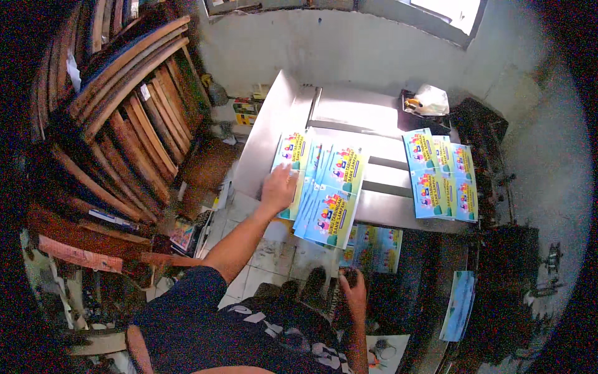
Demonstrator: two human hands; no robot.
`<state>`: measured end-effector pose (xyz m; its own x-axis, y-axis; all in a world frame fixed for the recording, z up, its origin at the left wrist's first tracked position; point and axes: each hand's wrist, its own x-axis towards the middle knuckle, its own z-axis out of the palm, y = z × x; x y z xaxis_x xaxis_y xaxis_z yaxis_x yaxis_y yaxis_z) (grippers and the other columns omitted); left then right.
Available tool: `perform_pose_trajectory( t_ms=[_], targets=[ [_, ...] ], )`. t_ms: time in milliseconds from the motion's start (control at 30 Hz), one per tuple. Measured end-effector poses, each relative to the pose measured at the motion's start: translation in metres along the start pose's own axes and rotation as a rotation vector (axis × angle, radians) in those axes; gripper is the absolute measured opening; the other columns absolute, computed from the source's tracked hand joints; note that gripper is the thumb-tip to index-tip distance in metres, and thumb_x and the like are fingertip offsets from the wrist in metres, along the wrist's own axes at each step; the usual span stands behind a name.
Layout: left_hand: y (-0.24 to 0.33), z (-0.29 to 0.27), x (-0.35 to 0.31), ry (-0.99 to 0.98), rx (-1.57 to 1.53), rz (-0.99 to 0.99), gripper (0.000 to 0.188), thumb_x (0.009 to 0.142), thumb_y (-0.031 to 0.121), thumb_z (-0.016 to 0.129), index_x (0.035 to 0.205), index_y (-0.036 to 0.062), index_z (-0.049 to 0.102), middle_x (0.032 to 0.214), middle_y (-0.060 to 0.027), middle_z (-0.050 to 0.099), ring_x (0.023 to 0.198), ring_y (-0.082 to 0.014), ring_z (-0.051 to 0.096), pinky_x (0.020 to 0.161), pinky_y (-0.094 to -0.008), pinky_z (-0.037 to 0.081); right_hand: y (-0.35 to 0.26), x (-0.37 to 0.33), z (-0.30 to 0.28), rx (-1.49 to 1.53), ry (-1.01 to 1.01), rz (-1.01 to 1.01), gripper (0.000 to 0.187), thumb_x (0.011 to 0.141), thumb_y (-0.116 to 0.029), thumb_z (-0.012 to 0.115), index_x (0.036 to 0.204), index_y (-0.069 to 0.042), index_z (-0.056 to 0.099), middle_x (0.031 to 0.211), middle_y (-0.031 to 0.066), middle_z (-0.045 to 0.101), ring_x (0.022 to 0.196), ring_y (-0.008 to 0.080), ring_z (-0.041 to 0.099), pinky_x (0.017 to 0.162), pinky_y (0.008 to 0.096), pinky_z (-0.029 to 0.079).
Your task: The person picks up stacks of printed booklets from a machine and sorts them by hand into separate piles on a work surface, occasionally checking the alignment and folding of individual booklets.
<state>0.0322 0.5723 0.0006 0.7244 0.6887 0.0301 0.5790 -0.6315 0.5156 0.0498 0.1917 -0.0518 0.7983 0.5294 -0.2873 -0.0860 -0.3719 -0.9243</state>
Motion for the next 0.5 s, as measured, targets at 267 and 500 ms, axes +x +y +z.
perform_pose_trajectory(
  t_ms=[267, 500],
  targets=[
    [0.004, -0.016, 0.008, 0.192, -0.365, -0.267, 0.092, 0.065, 0.015, 0.08, 0.138, -0.0065, 0.03, 0.129, -0.0301, 0.047, 0.123, -0.0397, 0.044, 0.104, -0.0431, 0.035, -0.08, 0.127, 0.026, 0.157, -0.164, 0.086, 0.048, 0.086, -0.03, 0.067, 0.117, 0.005, 0.054, 0.11, 0.0151, 0.063, 0.091, 0.0204, 0.062, 0.083, 0.0335, 0.049],
    [0.01, -0.057, 0.028, -0.195, -1.057, -0.358, 0.035, 0.089, 0.007, 0.058, 0.12, -0.0067, 0.051, 0.095, -0.0135, 0.067, 0.081, -0.0168, 0.066, 0.071, -0.0294, 0.052, -0.069, 0.129, 0.021, 0.773, -0.25, 0.219, 0.038, 0.088, -0.013, 0.061, 0.122, 0.001, 0.051, 0.111, 0.0095, 0.063, 0.095, 0.0212, 0.063, 0.087, 0.0355, 0.049]
  ],
)
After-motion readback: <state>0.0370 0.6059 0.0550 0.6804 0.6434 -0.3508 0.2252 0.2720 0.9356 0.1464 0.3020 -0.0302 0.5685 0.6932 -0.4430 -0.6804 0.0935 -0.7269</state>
